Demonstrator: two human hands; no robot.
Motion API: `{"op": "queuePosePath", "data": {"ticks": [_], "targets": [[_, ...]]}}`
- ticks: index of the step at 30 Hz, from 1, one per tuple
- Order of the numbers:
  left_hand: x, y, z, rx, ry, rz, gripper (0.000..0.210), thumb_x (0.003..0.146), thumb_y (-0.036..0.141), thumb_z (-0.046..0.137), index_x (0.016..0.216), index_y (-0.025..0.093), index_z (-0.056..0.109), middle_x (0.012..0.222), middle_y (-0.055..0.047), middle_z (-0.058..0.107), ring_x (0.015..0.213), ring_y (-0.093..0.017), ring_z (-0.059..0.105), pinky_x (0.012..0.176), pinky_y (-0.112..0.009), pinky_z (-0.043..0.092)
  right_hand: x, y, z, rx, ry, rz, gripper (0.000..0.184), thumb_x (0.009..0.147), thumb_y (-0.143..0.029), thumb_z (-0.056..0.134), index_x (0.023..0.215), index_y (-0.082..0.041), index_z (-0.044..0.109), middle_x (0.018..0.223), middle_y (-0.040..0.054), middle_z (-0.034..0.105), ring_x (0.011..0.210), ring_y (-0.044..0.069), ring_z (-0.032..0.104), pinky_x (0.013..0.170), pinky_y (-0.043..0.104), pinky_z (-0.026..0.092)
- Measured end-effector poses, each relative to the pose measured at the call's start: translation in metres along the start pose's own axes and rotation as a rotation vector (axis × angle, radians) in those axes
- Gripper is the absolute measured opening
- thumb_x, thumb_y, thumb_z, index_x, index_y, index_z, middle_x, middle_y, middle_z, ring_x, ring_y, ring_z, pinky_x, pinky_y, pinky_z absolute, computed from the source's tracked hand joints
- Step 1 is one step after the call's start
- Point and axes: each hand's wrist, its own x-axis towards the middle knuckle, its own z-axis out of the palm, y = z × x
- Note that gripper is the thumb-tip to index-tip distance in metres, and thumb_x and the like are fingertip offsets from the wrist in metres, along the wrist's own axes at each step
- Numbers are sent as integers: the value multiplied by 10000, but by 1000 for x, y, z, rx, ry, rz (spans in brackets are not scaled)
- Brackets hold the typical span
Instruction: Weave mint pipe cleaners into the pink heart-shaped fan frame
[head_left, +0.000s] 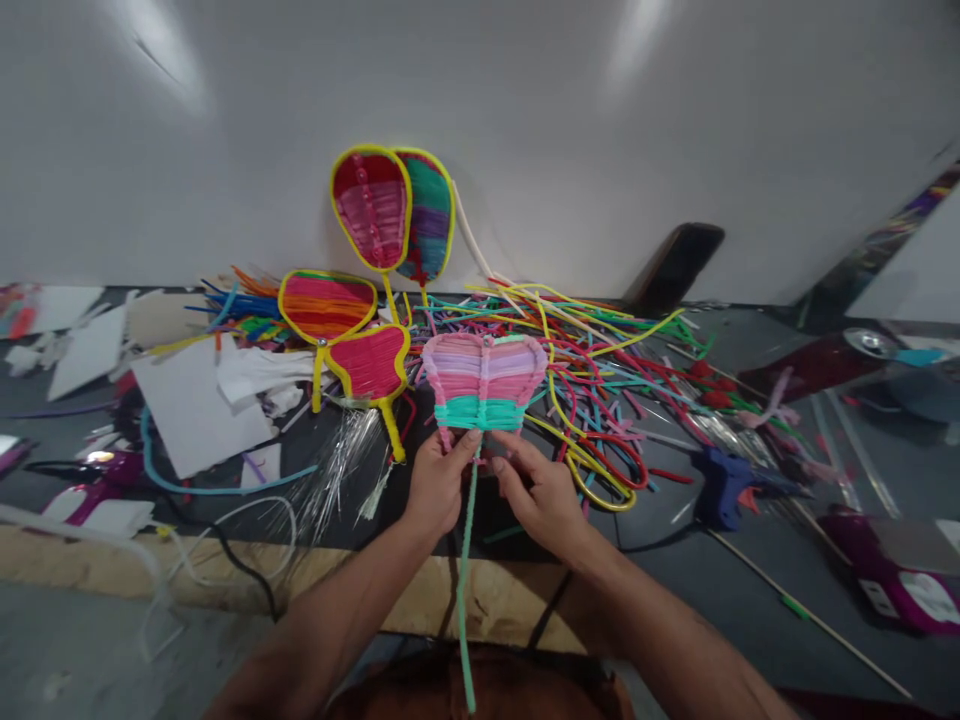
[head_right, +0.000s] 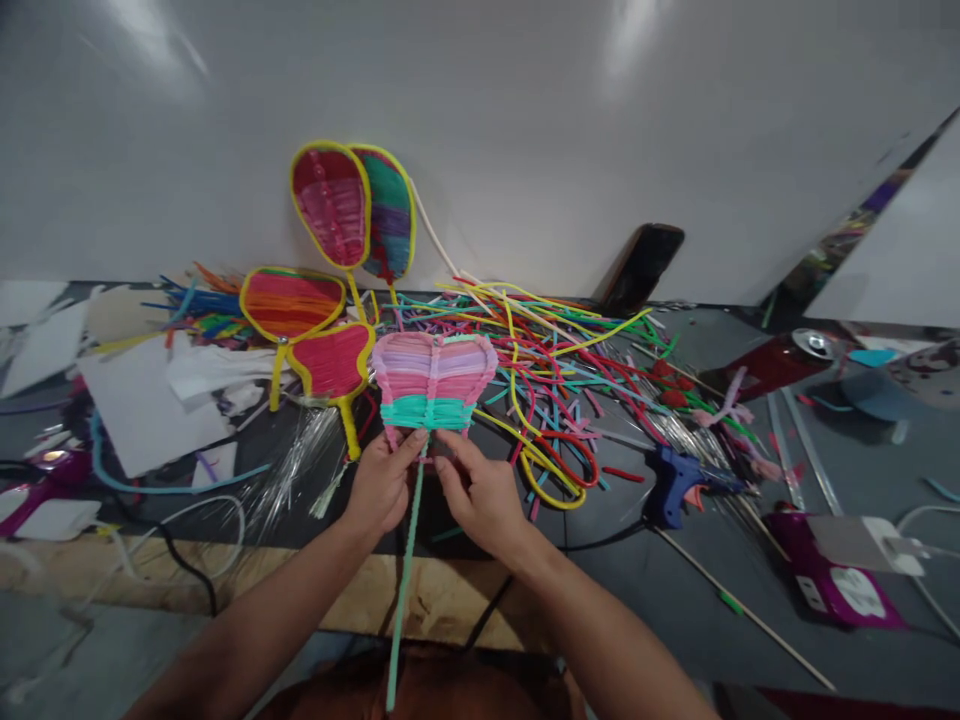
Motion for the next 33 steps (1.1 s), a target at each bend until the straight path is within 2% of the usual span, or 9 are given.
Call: {"op": "queuePosePath", "data": {"ticks": [5, 9, 12, 18, 21, 25, 27, 29, 33], "targets": [[2, 3, -3, 39, 10, -2, 263, 633, 317, 774, 786, 145, 647, 692, 5, 660, 648, -117, 586, 685, -259, 467, 7, 2, -11, -129, 170, -184, 155, 871, -219, 499, 957, -205, 627, 787, 38, 677, 682, 151, 633, 656, 267, 503], [4, 4, -7, 110, 16, 44, 241, 635, 318, 764, 750, 145, 641, 672, 10, 643, 635, -111, 567, 681, -255, 459, 10, 4, -13, -196, 182, -349, 176, 857, -151, 503, 973, -217, 617, 819, 48, 682, 744, 162, 636, 688, 289, 513], [3, 8, -7, 196, 26, 101, 218, 672, 322, 725, 768, 145, 641, 696, 4, 648, 664, -120, 575, 706, -264, 468, 10, 5, -13, -179, 193, -389, 201, 850, -121, 510, 990, -215, 620, 822, 51, 679, 752, 157, 632, 696, 287, 514], [-5, 20, 0, 570, -42, 137, 188, 734, 288, 625, 859, 149, 651, 765, -10, 674, 715, -145, 600, 718, -276, 488, 10, 4, -13, 12, 54, -270, 311, 876, -208, 506, 1173, -231, 596, 1028, 77, 687, 946, 184, 642, 833, 330, 516], [-11, 24, 1, 833, -36, 282, 227, 728, 266, 612, 926, 161, 655, 835, -27, 685, 772, -165, 612, 755, -295, 488, 10, 3, -11, 193, -46, -136, 370, 867, -299, 539, 1229, -231, 564, 1093, 76, 668, 944, 191, 642, 818, 331, 523], [-15, 27, 1, 1034, -87, 494, 253, 704, 223, 629, 951, 182, 663, 947, -42, 684, 892, -185, 610, 840, -301, 463, 10, 4, -8, 429, -102, -23, 362, 843, -373, 573, 1173, -225, 592, 985, 52, 687, 837, 176, 649, 729, 303, 532], [-17, 28, 3, 995, -103, 438, 225, 737, 256, 611, 943, 182, 663, 897, -35, 683, 836, -173, 616, 797, -289, 479, 11, 5, -9, 403, -9, -34, 294, 851, -367, 561, 1099, -223, 627, 949, 48, 694, 839, 179, 648, 746, 312, 523], [-18, 29, 6, 881, -120, 287, 223, 767, 309, 586, 926, 172, 659, 815, -21, 673, 742, -157, 610, 710, -274, 500, 13, 5, -13, 240, 114, -88, 210, 862, -330, 548, 1003, -220, 658, 894, 47, 696, 805, 174, 638, 744, 318, 510], [-20, 24, 9, 743, -210, 82, 209, 747, 316, 595, 857, 149, 655, 711, 6, 633, 618, -122, 561, 597, -240, 484, 17, 4, -26, -143, 277, -320, 122, 839, -243, 581, 925, -223, 665, 824, 47, 676, 789, 183, 592, 765, 355, 470]]}}
